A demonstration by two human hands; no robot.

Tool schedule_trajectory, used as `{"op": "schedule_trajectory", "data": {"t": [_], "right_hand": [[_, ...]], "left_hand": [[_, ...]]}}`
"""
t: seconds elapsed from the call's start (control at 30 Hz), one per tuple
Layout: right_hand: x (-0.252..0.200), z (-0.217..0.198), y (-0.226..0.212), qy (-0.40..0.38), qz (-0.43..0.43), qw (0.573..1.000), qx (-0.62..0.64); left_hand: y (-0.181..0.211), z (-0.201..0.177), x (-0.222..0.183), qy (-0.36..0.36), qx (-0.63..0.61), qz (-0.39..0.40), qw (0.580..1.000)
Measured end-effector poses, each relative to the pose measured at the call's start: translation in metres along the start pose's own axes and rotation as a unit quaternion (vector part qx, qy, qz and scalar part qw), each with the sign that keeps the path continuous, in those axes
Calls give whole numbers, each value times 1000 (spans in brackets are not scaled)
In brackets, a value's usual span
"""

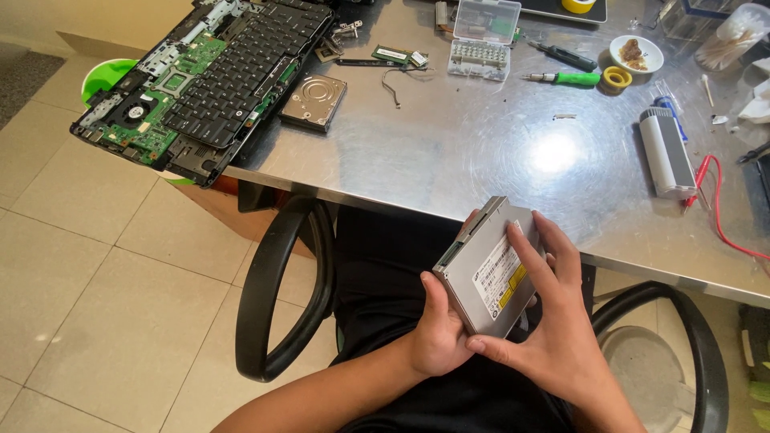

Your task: Reassembling the casing and internal components of a laptop optical drive using a screwdriver.

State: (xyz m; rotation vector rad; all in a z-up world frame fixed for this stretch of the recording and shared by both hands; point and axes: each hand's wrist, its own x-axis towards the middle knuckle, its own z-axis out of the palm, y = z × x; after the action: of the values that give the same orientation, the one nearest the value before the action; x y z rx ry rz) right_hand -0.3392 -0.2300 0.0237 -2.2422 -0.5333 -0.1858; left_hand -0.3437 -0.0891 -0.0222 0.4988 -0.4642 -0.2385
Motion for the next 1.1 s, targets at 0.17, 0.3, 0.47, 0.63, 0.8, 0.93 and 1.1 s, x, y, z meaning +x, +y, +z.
{"op": "schedule_trajectory", "data": {"t": [0.17,0.3,0.47,0.63,0.8,0.93,1.1], "right_hand": [[-4,1,4,16,1,1000,-24],[-9,-2,10,102,-48,993,-37],[-18,5,21,284,-15,954,95],[-21,2,25,336,-19,939,71],[-23,3,34,319,-104,934,122],[-22,3,31,320,-117,934,105],[-21,5,30,346,-73,933,70]], "left_hand": [[-7,-18,-8,-19,108,-28,994],[9,-5,-7,-31,34,-17,999],[-4,-21,-23,-50,45,13,998],[-8,-28,-30,-68,65,33,995],[16,-4,-11,-153,212,136,956],[22,11,-8,-141,232,156,950],[18,6,-11,-121,247,157,949]]}}
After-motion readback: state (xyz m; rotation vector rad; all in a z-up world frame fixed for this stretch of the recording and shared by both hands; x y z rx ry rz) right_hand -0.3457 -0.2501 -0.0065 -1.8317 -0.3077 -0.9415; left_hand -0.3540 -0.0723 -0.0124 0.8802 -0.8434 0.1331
